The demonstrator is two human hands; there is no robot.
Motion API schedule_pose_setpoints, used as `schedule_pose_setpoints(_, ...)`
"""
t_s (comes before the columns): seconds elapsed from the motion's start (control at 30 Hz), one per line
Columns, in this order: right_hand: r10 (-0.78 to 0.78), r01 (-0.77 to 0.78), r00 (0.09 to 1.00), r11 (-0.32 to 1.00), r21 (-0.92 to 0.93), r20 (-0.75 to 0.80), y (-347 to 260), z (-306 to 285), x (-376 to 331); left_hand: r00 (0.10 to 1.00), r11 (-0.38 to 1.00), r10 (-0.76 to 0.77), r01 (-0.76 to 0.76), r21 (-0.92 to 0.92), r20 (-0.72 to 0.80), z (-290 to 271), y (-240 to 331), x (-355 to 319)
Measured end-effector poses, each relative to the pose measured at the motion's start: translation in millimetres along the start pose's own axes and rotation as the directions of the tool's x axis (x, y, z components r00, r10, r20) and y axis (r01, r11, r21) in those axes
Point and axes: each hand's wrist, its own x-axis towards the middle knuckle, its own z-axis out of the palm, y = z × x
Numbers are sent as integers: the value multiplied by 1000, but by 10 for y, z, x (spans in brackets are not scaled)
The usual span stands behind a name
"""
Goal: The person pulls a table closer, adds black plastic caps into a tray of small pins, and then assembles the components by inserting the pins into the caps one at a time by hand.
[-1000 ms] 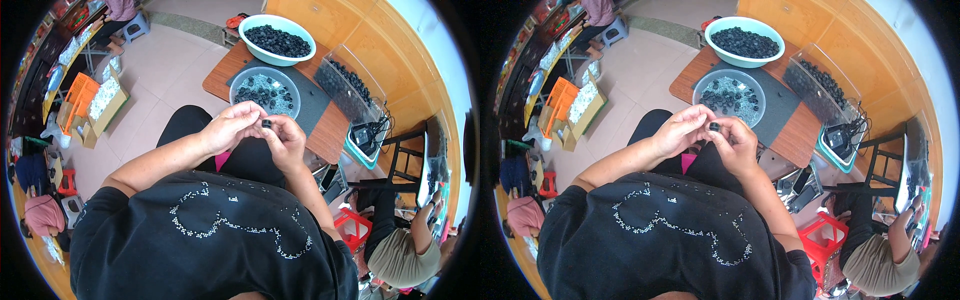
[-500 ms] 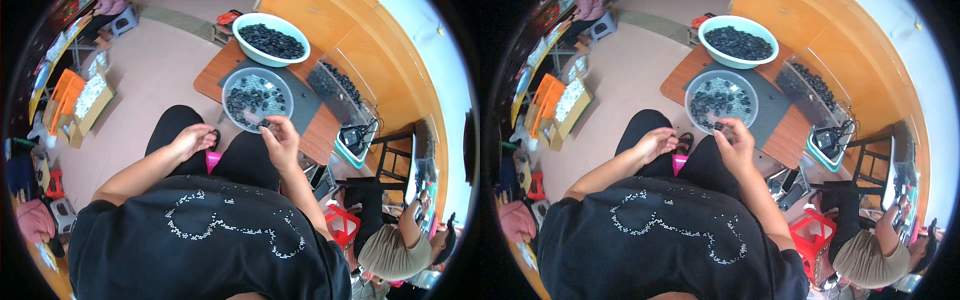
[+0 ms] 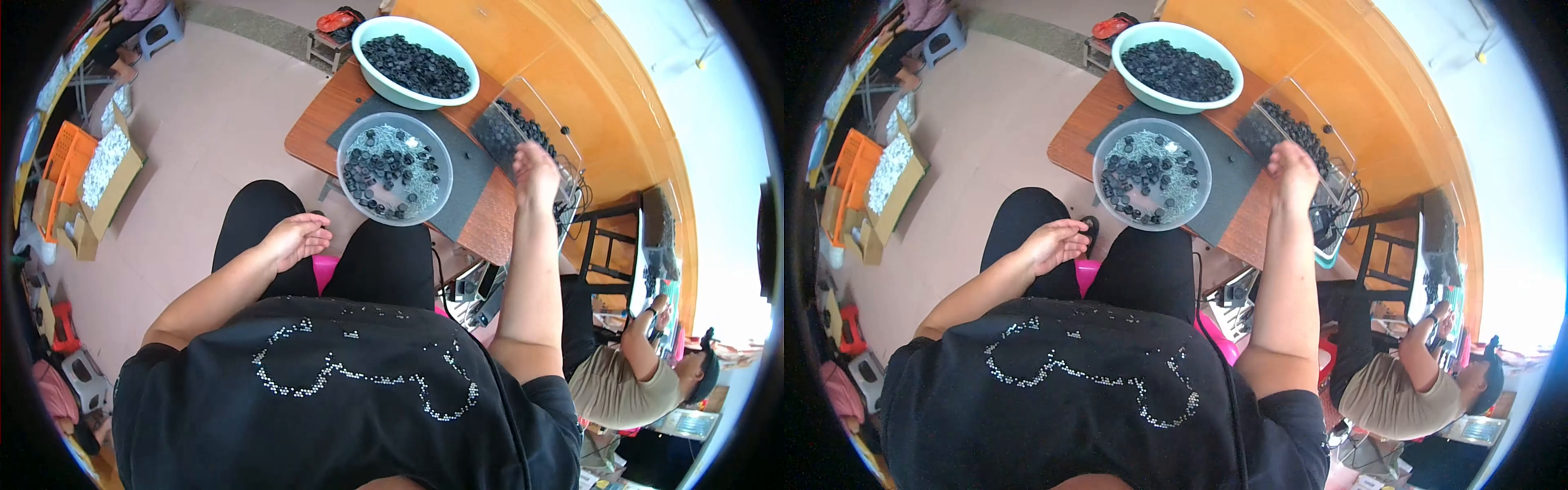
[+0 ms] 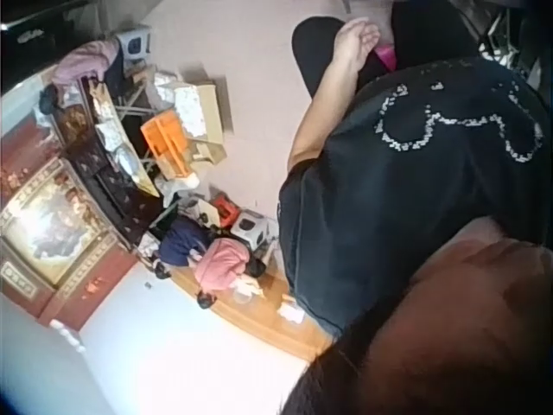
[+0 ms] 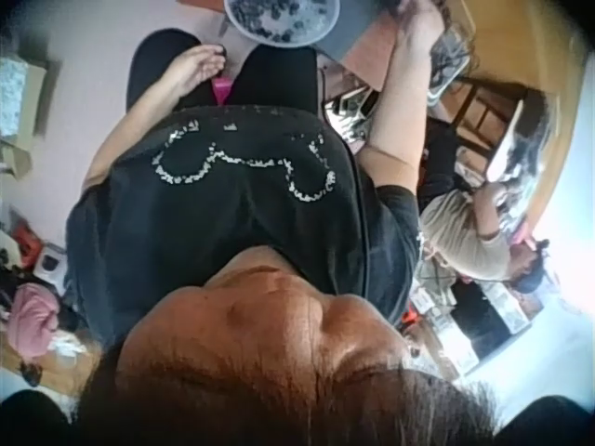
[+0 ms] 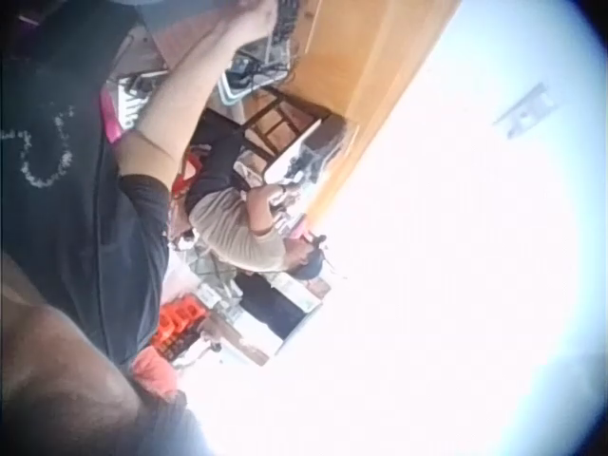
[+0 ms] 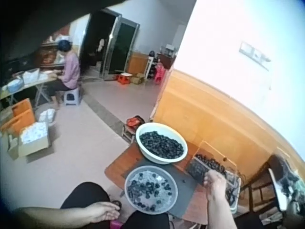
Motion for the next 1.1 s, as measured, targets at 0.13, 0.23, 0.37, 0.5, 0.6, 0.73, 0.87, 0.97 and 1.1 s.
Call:
schedule_pose_setpoints(0.13,151,-38,956,913,-406,250,682,100,-288,1000,1000,-16,16,-6,-17,-9,4,18)
schedule_pose_setpoints(0.23,27,247,918,742,-623,396,1054,295,-516,1000,1000,-17,17,-18,10,-42,-5,19)
schedule_pose_setpoints(0.37,-88,497,838,529,-688,538,1198,552,-664,1000,999,-16,17,35,-17,-41,-29,38)
schedule_pose_setpoints(0.5,-91,590,805,216,-778,586,1332,625,-561,1000,999,-23,23,43,-6,-37,-26,47)
schedule_pose_setpoints(0.6,-10,594,795,222,-774,607,1316,683,-595,999,998,-34,34,46,5,-64,-25,65)
schedule_pose_setpoints(0.73,-9,607,786,202,-769,618,1268,650,-725,1000,999,-26,26,34,16,-85,-42,77)
schedule_pose_setpoints(0.87,-85,547,827,356,-758,556,1186,474,-733,999,999,-42,42,33,19,-85,-30,90)
schedule_pose_setpoints(0.97,-95,487,861,434,-758,500,1141,436,-723,999,999,-42,41,33,33,-107,-42,112)
schedule_pose_setpoints(1.1,-64,540,817,436,-720,574,1149,527,-782,999,998,-34,33,55,16,-111,-64,116)
